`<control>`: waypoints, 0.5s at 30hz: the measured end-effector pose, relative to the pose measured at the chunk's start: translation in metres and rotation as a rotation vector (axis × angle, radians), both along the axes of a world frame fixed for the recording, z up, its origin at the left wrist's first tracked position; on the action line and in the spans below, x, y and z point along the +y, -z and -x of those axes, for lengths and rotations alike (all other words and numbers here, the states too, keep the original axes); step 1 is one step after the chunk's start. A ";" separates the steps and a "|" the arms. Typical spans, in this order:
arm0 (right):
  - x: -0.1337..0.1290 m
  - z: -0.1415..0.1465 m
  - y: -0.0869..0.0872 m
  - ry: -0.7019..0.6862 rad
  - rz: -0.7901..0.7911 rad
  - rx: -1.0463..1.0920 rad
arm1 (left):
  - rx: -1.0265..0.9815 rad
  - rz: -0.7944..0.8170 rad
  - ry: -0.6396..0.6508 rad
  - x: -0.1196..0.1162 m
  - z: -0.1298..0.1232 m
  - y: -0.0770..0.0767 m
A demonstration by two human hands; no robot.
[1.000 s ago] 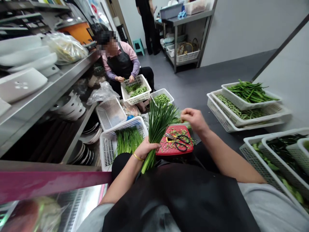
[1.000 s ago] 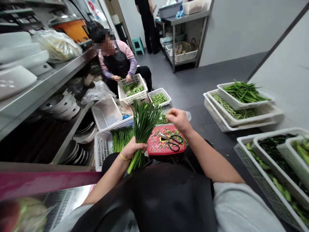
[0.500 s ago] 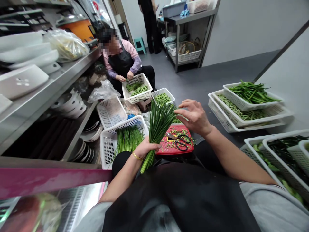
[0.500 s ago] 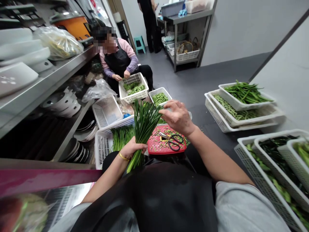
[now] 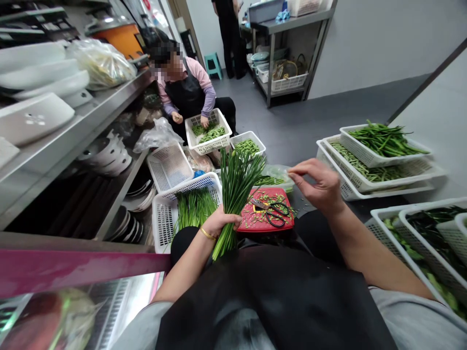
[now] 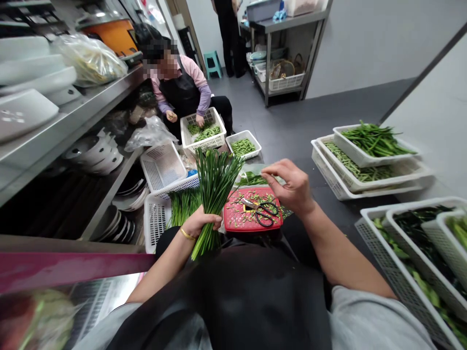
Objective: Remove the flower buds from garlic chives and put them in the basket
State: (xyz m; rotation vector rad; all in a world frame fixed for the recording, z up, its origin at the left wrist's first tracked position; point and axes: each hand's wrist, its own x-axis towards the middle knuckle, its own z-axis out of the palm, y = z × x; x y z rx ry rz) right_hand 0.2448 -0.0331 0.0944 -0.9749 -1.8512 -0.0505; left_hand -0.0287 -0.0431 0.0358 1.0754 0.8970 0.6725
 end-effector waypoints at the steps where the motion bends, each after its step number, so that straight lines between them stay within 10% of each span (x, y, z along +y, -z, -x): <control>1: 0.000 0.002 -0.002 0.064 -0.060 0.015 | 0.004 -0.005 0.004 0.000 0.000 0.000; 15: 0.023 0.033 -0.005 -0.075 -0.186 -0.362 | 0.065 -0.002 -0.074 0.004 -0.004 0.000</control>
